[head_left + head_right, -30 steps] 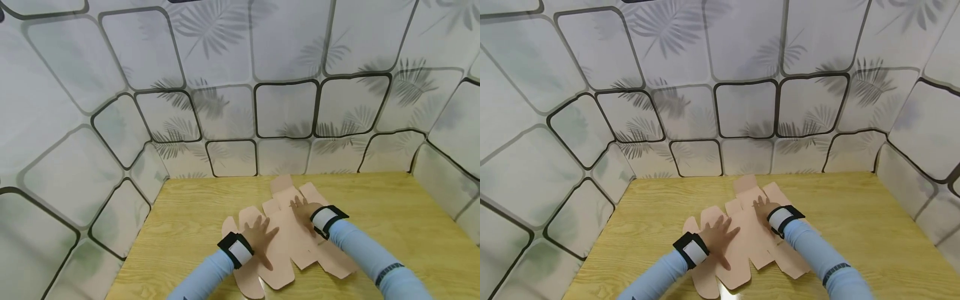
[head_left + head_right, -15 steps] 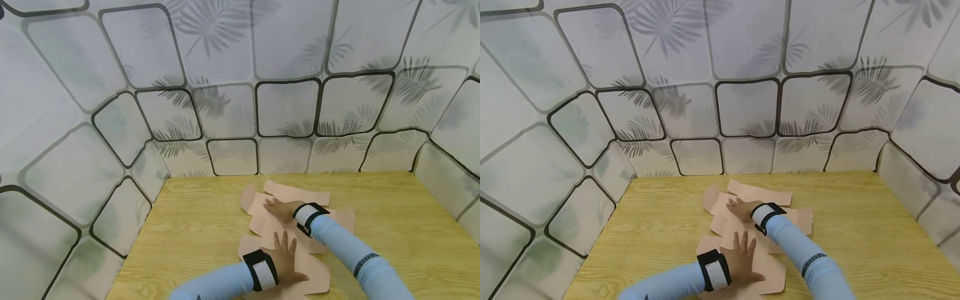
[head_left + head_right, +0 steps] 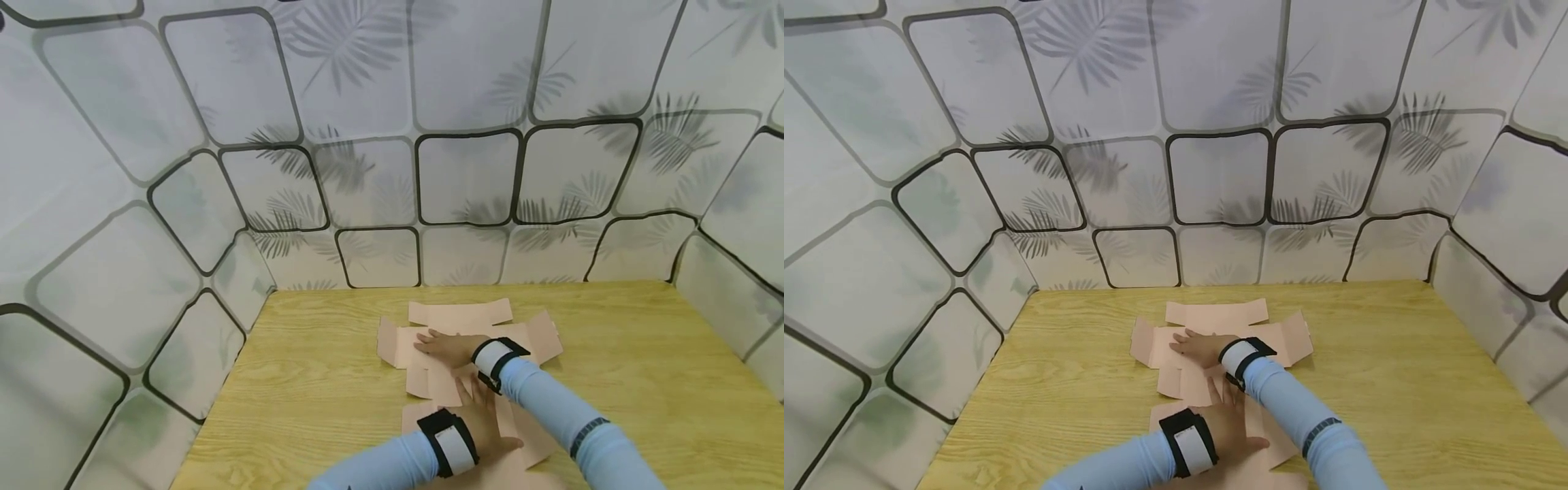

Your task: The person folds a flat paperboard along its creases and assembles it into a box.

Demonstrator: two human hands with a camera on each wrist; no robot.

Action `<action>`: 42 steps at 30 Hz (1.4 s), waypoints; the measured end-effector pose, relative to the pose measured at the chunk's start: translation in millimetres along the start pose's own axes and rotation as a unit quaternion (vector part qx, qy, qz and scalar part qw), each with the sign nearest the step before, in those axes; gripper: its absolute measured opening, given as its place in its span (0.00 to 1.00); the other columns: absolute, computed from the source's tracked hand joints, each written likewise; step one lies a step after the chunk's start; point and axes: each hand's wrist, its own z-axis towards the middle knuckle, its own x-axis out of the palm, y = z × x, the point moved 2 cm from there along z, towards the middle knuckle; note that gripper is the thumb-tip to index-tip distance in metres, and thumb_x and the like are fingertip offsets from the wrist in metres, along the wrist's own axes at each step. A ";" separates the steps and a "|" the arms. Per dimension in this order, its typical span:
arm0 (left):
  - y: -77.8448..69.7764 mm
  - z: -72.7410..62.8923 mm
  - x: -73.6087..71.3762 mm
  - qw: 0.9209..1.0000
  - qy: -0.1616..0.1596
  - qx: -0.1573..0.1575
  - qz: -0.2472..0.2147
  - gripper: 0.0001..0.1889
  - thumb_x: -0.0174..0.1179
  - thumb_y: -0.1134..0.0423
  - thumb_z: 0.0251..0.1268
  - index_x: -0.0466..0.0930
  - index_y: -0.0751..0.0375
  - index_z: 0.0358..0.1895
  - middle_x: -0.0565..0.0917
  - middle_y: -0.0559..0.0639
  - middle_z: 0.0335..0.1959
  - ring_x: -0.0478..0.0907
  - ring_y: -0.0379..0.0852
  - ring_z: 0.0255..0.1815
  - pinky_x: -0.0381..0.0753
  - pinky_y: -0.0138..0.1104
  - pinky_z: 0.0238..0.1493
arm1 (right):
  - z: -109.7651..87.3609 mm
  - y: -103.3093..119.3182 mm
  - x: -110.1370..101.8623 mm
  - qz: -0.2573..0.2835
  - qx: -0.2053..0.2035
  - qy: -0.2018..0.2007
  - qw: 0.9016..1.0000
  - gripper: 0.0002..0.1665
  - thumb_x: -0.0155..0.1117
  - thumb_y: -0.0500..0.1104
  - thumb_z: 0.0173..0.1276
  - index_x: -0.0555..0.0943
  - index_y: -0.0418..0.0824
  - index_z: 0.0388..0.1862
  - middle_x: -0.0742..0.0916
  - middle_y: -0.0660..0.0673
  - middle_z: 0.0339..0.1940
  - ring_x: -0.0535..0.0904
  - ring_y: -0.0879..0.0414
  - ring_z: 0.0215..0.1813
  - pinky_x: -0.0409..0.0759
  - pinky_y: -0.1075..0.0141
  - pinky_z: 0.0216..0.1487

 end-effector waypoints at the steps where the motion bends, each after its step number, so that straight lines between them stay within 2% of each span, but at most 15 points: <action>1: 0.2 0.0 -0.2 1.000 0.001 -0.001 0.002 0.51 0.44 0.15 0.44 0.50 0.29 0.75 0.51 0.40 0.78 0.54 0.50 0.76 0.78 0.58 0.48 | 0.7 -0.3 -0.6 -0.003 -0.004 0.001 1.000 0.43 0.58 0.29 0.66 0.54 0.40 0.78 0.55 0.39 0.79 0.45 0.38 0.79 0.56 0.32 0.68; 4: 0.1 0.3 -0.7 1.000 0.009 0.000 0.005 0.51 0.43 0.14 0.44 0.48 0.28 0.75 0.50 0.39 0.78 0.53 0.51 0.77 0.78 0.59 0.48 | 1.9 -2.3 -4.8 -0.006 -0.027 -0.010 1.000 0.36 0.53 0.30 0.70 0.57 0.37 0.76 0.59 0.35 0.78 0.50 0.36 0.78 0.57 0.40 0.71; 7: 0.0 -0.3 -1.6 1.000 0.017 -0.006 0.011 0.51 0.42 0.14 0.43 0.48 0.26 0.75 0.49 0.38 0.78 0.52 0.50 0.77 0.78 0.58 0.48 | 1.4 -9.1 -12.9 0.054 -0.016 -0.066 0.996 0.26 0.45 0.35 0.76 0.65 0.33 0.72 0.69 0.32 0.72 0.61 0.35 0.73 0.61 0.46 0.71; 10: -0.3 0.0 -1.6 1.000 0.020 -0.010 0.014 0.50 0.42 0.13 0.43 0.47 0.24 0.74 0.50 0.36 0.77 0.53 0.49 0.77 0.79 0.56 0.48 | 0.8 -25.6 -20.0 0.121 0.016 -0.160 0.980 0.23 0.46 0.37 0.76 0.70 0.30 0.66 0.75 0.30 0.65 0.68 0.34 0.68 0.65 0.45 0.68; 12: -0.3 1.2 -1.2 1.000 0.023 -0.011 0.013 0.50 0.42 0.13 0.42 0.46 0.24 0.74 0.50 0.36 0.77 0.54 0.49 0.77 0.80 0.56 0.48 | 0.8 -40.8 -19.7 0.142 0.046 -0.213 0.966 0.24 0.51 0.37 0.73 0.70 0.27 0.65 0.74 0.27 0.64 0.68 0.31 0.67 0.65 0.43 0.67; 14: -0.4 2.0 -0.3 1.000 0.024 -0.010 0.011 0.50 0.42 0.13 0.42 0.46 0.24 0.74 0.51 0.36 0.77 0.54 0.49 0.76 0.80 0.56 0.47 | 0.4 -55.3 -16.9 0.134 0.079 -0.246 0.957 0.27 0.55 0.36 0.71 0.67 0.25 0.66 0.73 0.25 0.65 0.66 0.30 0.68 0.63 0.41 0.67; 16: -0.5 2.2 -0.1 1.000 0.025 -0.008 0.008 0.50 0.42 0.13 0.42 0.46 0.24 0.74 0.51 0.37 0.77 0.54 0.50 0.76 0.80 0.57 0.47 | -0.1 -69.2 -10.9 0.124 0.118 -0.262 0.950 0.30 0.56 0.39 0.71 0.65 0.25 0.67 0.71 0.23 0.66 0.64 0.29 0.68 0.62 0.39 0.67; 19: -0.8 1.2 -0.2 1.000 0.020 -0.007 0.014 0.50 0.42 0.13 0.42 0.48 0.24 0.74 0.52 0.37 0.77 0.55 0.50 0.76 0.80 0.57 0.46 | -0.7 -83.3 -1.9 0.118 0.183 -0.255 0.942 0.33 0.56 0.44 0.73 0.63 0.27 0.70 0.68 0.24 0.69 0.61 0.30 0.71 0.60 0.36 0.67; 23: -0.7 1.1 0.0 1.000 0.021 -0.007 0.013 0.50 0.41 0.13 0.43 0.48 0.24 0.74 0.52 0.37 0.77 0.55 0.49 0.76 0.80 0.57 0.46 | 1.8 -98.2 10.7 0.114 0.225 -0.235 0.939 0.37 0.55 0.50 0.73 0.62 0.30 0.72 0.67 0.26 0.71 0.59 0.30 0.72 0.56 0.32 0.66; 26: -0.4 1.3 0.1 1.000 0.020 -0.007 0.012 0.50 0.41 0.14 0.43 0.48 0.24 0.74 0.52 0.37 0.77 0.55 0.49 0.76 0.80 0.56 0.46 | 4.0 -103.9 13.6 0.088 0.233 -0.236 0.939 0.37 0.56 0.52 0.73 0.64 0.31 0.71 0.71 0.27 0.68 0.64 0.31 0.70 0.58 0.31 0.65; 29: -1.1 1.4 0.3 1.000 0.017 -0.008 0.014 0.50 0.42 0.13 0.42 0.48 0.24 0.74 0.52 0.37 0.77 0.55 0.49 0.76 0.80 0.56 0.46 | 1.1 -101.7 5.9 0.054 0.235 -0.256 0.936 0.37 0.61 0.53 0.69 0.68 0.31 0.68 0.77 0.28 0.62 0.71 0.31 0.63 0.63 0.32 0.62; 35: -3.0 1.6 -0.8 0.999 0.016 -0.013 0.028 0.50 0.40 0.13 0.42 0.47 0.24 0.74 0.52 0.37 0.77 0.55 0.49 0.76 0.80 0.55 0.46 | -18.8 -82.5 -23.8 -0.006 0.214 -0.337 0.917 0.30 0.68 0.52 0.63 0.80 0.31 0.55 0.87 0.34 0.44 0.83 0.39 0.45 0.79 0.45 0.49; 38: -2.1 2.0 -2.9 1.000 0.016 -0.010 0.024 0.50 0.40 0.13 0.42 0.47 0.24 0.74 0.52 0.37 0.77 0.55 0.49 0.76 0.81 0.53 0.45 | -27.8 -73.9 -34.2 -0.025 0.197 -0.370 0.908 0.26 0.70 0.51 0.61 0.83 0.31 0.48 0.88 0.36 0.37 0.83 0.41 0.40 0.82 0.50 0.43; 42: 1.1 4.5 -6.6 1.000 0.011 0.001 0.018 0.50 0.41 0.13 0.43 0.48 0.25 0.74 0.52 0.38 0.77 0.55 0.50 0.76 0.82 0.50 0.43 | -34.6 -67.7 -40.4 -0.031 0.173 -0.394 0.902 0.24 0.70 0.49 0.60 0.84 0.31 0.45 0.86 0.34 0.39 0.81 0.39 0.43 0.80 0.48 0.46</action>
